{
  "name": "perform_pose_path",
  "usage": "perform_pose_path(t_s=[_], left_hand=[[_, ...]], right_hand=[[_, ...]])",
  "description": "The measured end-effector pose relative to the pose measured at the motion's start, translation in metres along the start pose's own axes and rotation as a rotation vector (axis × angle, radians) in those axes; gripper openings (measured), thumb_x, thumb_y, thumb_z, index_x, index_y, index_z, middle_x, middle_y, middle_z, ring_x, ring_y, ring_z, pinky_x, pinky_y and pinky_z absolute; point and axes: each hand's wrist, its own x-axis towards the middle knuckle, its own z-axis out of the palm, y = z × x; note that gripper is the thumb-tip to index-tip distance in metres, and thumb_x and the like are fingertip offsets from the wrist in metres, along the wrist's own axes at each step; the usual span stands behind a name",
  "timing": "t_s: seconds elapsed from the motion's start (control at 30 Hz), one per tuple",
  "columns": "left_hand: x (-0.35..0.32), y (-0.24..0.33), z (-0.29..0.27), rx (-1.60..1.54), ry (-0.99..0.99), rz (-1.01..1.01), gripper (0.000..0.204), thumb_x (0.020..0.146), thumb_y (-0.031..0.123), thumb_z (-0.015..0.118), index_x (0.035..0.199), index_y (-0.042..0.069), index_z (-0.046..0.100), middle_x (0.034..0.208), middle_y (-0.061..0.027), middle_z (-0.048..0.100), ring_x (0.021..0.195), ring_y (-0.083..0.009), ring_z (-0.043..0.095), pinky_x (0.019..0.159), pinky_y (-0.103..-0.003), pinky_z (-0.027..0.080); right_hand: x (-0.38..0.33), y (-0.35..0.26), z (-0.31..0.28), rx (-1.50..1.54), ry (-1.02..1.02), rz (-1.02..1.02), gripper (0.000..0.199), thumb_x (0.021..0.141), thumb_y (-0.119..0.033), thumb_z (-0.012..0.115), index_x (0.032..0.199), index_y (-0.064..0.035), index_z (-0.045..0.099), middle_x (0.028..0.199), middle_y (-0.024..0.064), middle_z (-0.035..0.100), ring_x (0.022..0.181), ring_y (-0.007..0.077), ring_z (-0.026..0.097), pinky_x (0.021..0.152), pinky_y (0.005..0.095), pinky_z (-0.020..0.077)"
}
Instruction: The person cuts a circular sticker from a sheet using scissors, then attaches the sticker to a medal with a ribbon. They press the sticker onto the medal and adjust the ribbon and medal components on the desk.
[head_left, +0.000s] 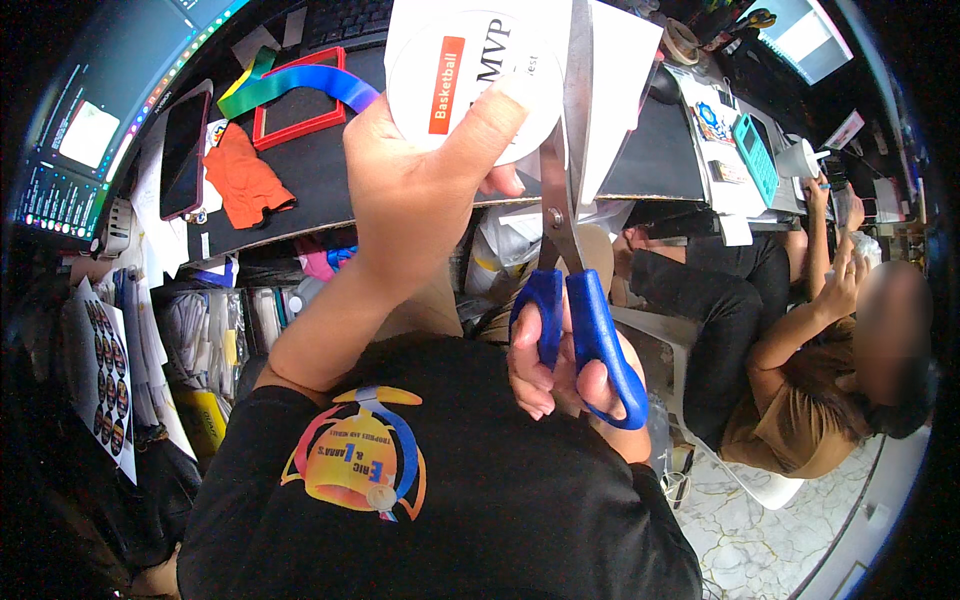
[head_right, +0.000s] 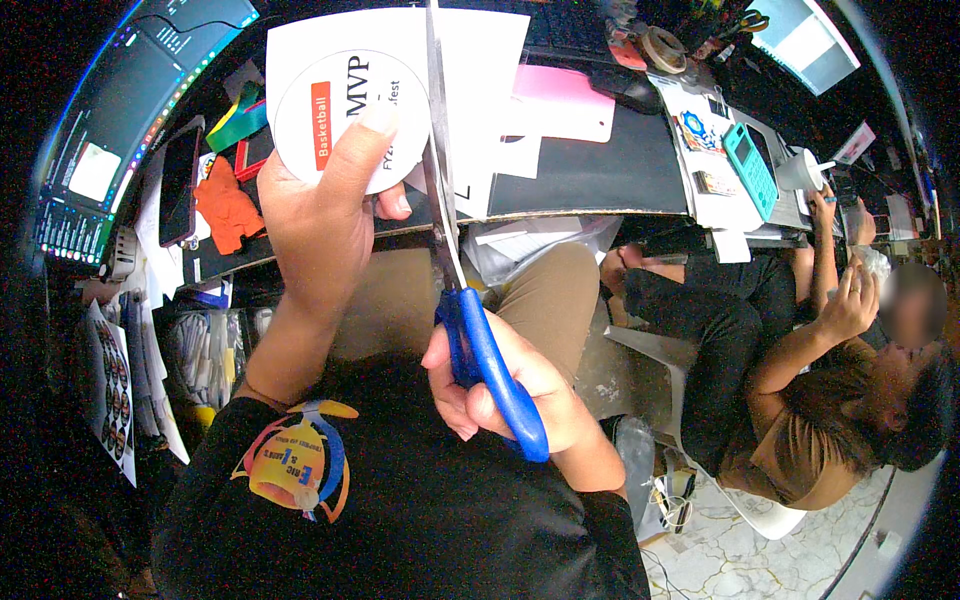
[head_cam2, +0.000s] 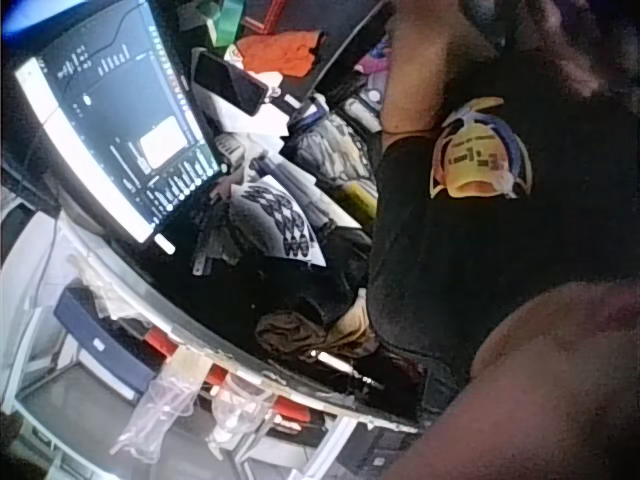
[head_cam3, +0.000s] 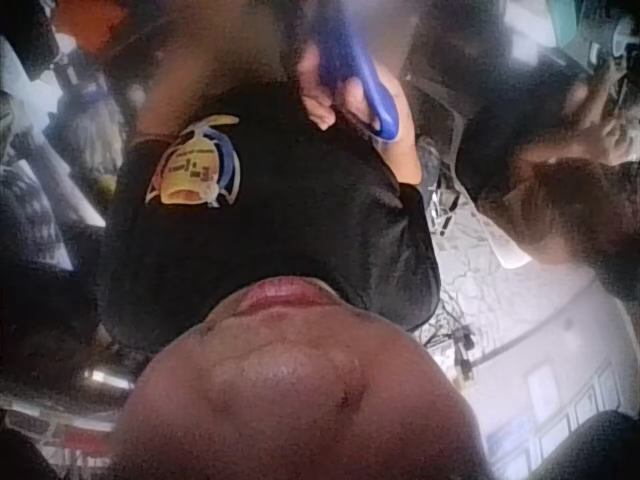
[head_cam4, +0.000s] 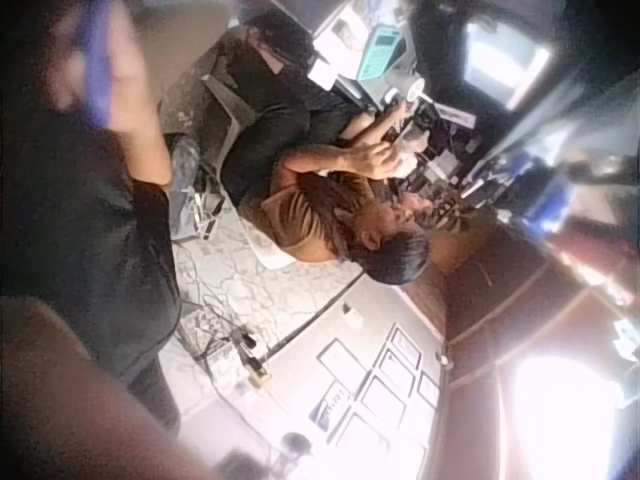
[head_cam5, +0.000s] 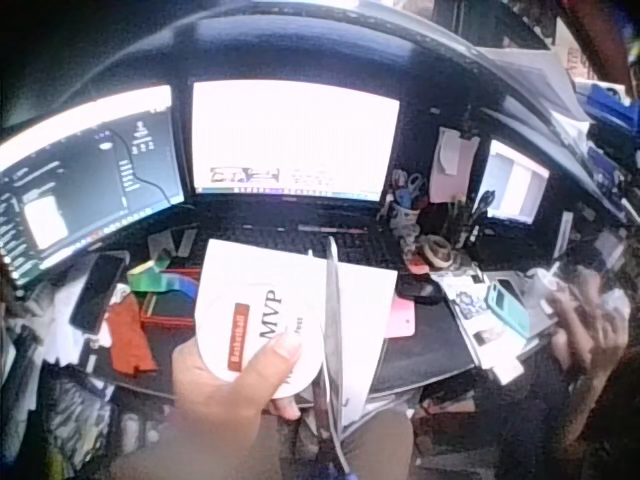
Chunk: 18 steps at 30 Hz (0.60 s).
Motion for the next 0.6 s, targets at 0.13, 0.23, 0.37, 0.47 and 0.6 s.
perform_pose_path(t_s=[0.13, 0.23, 0.37, 0.47, 0.6], left_hand=[[0.001, 0.004, -0.003, 0.026, -0.033, -0.008, 0.018, 0.09, 0.009, 0.072, 0.099, -0.006, 0.067, 0.084, -0.01, 0.071, 0.058, -0.0114, 0.065, 0.051, -0.022, 0.05], [0.002, 0.006, -0.005, 0.027, -0.055, -0.017, 0.018, 0.09, 0.009, 0.072, 0.099, -0.005, 0.067, 0.083, -0.0088, 0.071, 0.057, -0.0108, 0.064, 0.051, -0.022, 0.05], [0.002, 0.008, -0.005, 0.025, -0.048, -0.037, 0.019, 0.089, 0.01, 0.072, 0.1, -0.004, 0.067, 0.082, -0.0073, 0.07, 0.056, -0.0094, 0.062, 0.051, -0.021, 0.049], [0.001, 0.012, -0.006, 0.021, -0.06, -0.08, 0.019, 0.089, 0.01, 0.072, 0.101, -0.004, 0.067, 0.081, -0.0064, 0.07, 0.056, -0.0086, 0.062, 0.051, -0.021, 0.048], [0.002, 0.017, -0.007, 0.09, -0.064, -0.118, 0.02, 0.089, 0.013, 0.071, 0.101, -0.003, 0.068, 0.081, -0.0054, 0.07, 0.055, -0.0075, 0.062, 0.05, -0.02, 0.047]], right_hand=[[-0.001, -0.002, -0.006, 0.103, -0.064, 0.021, 0.056, 0.091, -0.04, 0.071, 0.121, 0.0012, 0.047, 0.073, 0.0063, 0.049, 0.056, 0.0132, 0.048, 0.051, 0.0266, 0.039], [-0.006, -0.004, -0.009, 0.112, -0.068, 0.031, 0.056, 0.091, -0.038, 0.071, 0.122, 0.002, 0.047, 0.074, 0.0074, 0.049, 0.056, 0.0135, 0.047, 0.051, 0.0269, 0.039], [-0.007, -0.007, -0.016, 0.147, -0.123, 0.054, 0.052, 0.092, -0.032, 0.07, 0.122, 0.0026, 0.047, 0.074, 0.0081, 0.05, 0.057, 0.0136, 0.047, 0.051, 0.0273, 0.0389], [-0.012, -0.01, -0.015, 0.107, -0.081, 0.056, 0.052, 0.091, -0.031, 0.071, 0.122, 0.0038, 0.046, 0.074, 0.0089, 0.05, 0.057, 0.0137, 0.047, 0.051, 0.0272, 0.0384], [-0.015, -0.016, -0.017, 0.095, -0.067, 0.075, 0.053, 0.091, -0.031, 0.072, 0.121, 0.0046, 0.047, 0.073, 0.0088, 0.051, 0.056, 0.0136, 0.048, 0.05, 0.0266, 0.0371]])
